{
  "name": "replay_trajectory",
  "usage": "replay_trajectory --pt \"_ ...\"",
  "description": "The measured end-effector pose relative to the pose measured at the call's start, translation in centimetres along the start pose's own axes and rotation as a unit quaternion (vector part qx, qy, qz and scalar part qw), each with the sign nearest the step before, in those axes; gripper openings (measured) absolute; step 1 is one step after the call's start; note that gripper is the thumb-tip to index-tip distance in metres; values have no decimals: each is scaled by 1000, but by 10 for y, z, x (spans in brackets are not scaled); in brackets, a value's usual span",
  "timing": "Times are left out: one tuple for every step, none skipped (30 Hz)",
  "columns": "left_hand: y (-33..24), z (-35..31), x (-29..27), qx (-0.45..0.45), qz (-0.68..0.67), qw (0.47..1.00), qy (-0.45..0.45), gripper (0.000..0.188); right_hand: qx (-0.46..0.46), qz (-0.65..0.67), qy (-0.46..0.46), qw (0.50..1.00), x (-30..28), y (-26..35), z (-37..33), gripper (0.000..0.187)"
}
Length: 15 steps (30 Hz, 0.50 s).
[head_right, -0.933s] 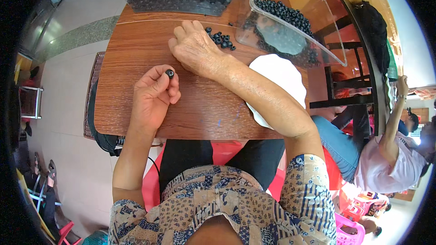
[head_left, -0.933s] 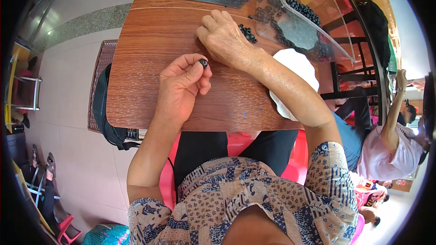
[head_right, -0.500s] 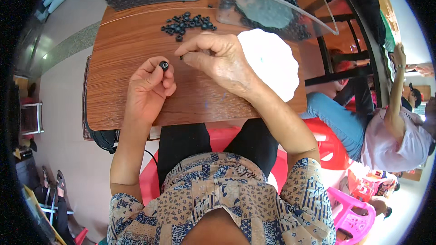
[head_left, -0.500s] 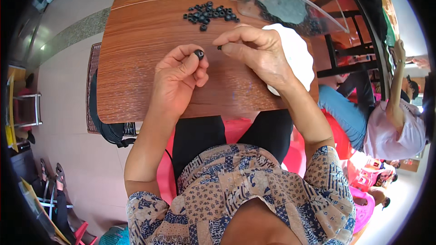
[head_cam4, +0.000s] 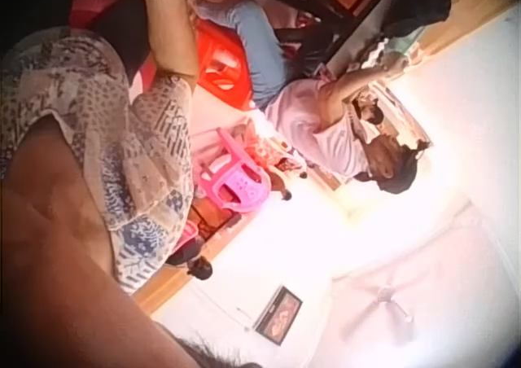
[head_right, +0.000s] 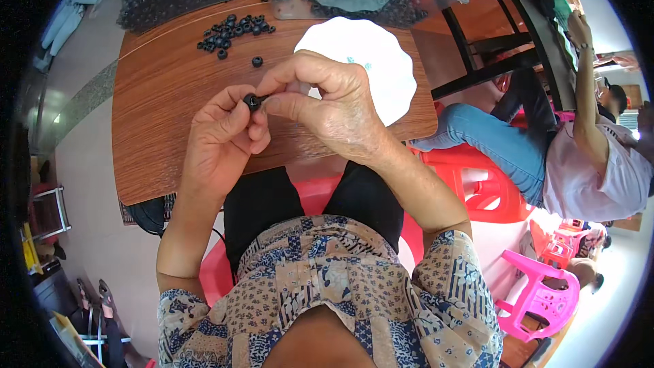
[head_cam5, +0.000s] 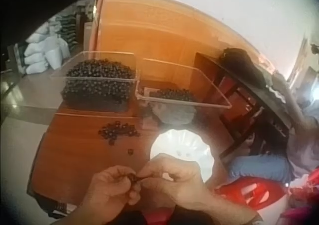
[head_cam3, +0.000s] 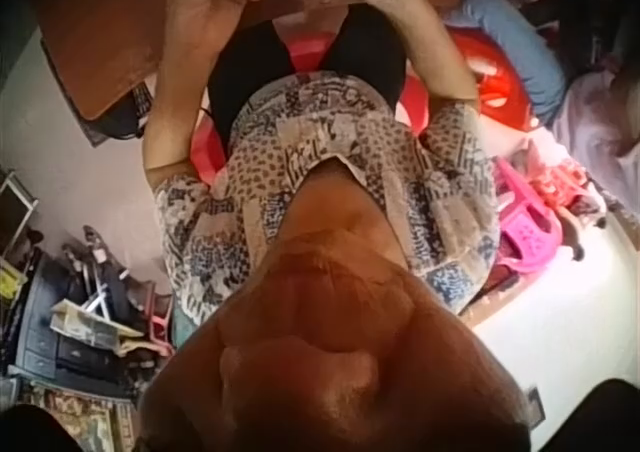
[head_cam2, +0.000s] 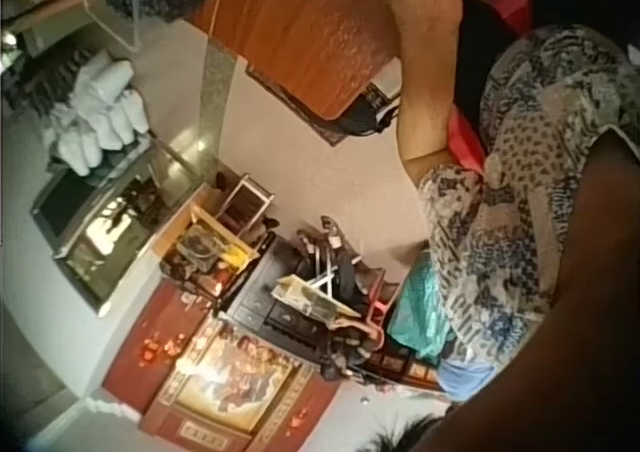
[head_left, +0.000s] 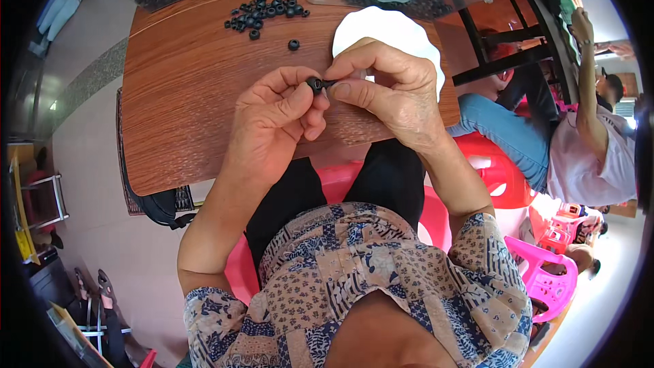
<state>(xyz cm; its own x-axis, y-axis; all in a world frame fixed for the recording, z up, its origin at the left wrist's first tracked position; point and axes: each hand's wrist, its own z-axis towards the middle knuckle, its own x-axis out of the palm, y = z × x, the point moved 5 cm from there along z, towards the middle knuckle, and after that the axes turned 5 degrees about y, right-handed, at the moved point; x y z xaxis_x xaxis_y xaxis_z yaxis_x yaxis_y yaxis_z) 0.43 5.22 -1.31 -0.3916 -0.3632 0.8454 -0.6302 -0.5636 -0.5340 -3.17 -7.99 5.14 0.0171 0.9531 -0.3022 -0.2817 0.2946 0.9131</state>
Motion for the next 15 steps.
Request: replay_trajectory --pt "1 0 1 -1 1 1000 -1 18 -13 1 -5 1000 -1 0 -2 16" --pt "3 0 3 -5 4 1000 -1 17 -25 1 -10 1000 -2 0 -4 15" --pt "4 0 4 -9 6 1000 -2 17 -26 3 -11 1000 -4 0 -5 15" --pt "5 1 5 -12 5 1000 -1 17 -32 -20 -8 999 -6 2 -7 16" --pt "6 1 6 -18 4 1000 0 17 -38 -43 -5 998 -7 3 -8 16" --pt "7 2 8 -24 3 1000 1 17 -35 -44 -7 998 -8 3 -9 16" --pt "8 2 10 -26 4 1000 2 17 -46 -45 -14 998 -9 5 -11 17" --pt "10 2 12 -26 4 1000 0 17 -56 -45 -21 997 -10 7 -13 18" --pt "11 2 14 -27 4 1000 -2 17 -55 -46 -23 997 -12 8 -15 18" --pt "12 3 15 -29 5 1000 -1 17 -68 -64 -31 995 -13 10 -16 17" --pt "14 4 17 -30 4 1000 -3 17 -80 -82 -38 993 -15 12 -18 17" --pt "15 4 18 -31 3 1000 -5 17 -79 -84 -40 993 -15 12 -19 17" --pt "17 5 19 -32 3 999 -4 17 -84 -85 -44 992 -16 12 -20 17" --pt "18 5 20 -34 6 999 -6 17 -89 -87 -49 991 -17 13 -21 17" --pt "20 5 20 -35 8 999 -8 17 -88 -88 -50 991 -18 13 -23 17"
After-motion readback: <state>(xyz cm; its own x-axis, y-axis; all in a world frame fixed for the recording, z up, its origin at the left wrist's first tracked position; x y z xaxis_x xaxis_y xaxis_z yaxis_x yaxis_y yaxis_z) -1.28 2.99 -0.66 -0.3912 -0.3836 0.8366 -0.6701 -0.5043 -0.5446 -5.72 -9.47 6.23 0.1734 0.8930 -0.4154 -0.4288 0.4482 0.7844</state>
